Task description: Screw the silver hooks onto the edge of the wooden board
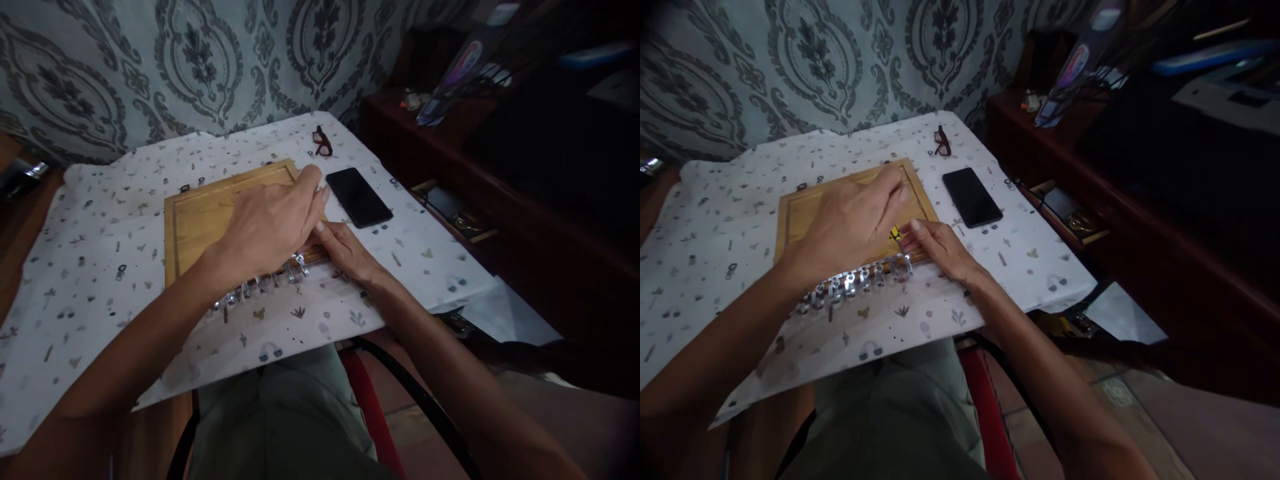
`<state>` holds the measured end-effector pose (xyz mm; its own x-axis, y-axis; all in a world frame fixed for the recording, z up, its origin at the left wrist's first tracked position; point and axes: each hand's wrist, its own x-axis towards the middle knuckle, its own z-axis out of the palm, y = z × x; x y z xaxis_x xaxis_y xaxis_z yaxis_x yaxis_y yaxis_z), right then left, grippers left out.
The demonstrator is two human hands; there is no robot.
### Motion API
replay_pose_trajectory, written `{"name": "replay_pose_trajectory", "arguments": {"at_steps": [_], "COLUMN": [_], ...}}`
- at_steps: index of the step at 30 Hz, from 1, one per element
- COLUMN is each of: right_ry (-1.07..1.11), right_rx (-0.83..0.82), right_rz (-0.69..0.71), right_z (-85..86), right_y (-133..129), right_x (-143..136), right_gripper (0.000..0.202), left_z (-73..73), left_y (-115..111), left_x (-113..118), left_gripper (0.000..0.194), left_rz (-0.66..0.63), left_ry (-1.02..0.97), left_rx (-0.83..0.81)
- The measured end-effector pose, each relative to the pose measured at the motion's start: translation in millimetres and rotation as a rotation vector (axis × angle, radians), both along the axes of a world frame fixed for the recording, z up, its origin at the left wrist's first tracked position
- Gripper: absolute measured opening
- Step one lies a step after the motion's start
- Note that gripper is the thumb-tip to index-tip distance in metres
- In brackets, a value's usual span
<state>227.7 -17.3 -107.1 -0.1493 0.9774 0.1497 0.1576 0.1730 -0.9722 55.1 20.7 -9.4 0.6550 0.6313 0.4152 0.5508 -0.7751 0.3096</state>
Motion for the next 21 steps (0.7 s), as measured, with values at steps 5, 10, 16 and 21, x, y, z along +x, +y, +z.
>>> {"name": "replay_pose_trajectory", "arguments": {"at_steps": [5, 10, 16, 21], "right_ry": [0.037, 0.070, 0.084, 0.055], "right_rx": [-0.021, -0.037, -0.028, -0.027], "right_rz": [0.002, 0.017, 0.011, 0.008], "right_z": [-4.9, -6.3, -10.7, -6.7], "right_y": [2.9, 3.9, 5.4, 3.8], "right_x": [-0.9, -0.2, 0.6, 0.7], "right_gripper": [0.077, 0.078, 0.075, 0.078], "left_z": [12.9, 29.4, 30.6, 28.4], "left_y": [-3.4, -11.3, -12.6, -10.7], "left_x": [-7.1, -8.6, -12.1, -13.1], "left_gripper": [0.021, 0.015, 0.008, 0.012], "left_rz": [-0.053, -0.039, -0.038, -0.083], "left_ry": [0.163, 0.434, 0.391, 0.297], "left_rx": [0.031, 0.052, 0.104, 0.128]}}
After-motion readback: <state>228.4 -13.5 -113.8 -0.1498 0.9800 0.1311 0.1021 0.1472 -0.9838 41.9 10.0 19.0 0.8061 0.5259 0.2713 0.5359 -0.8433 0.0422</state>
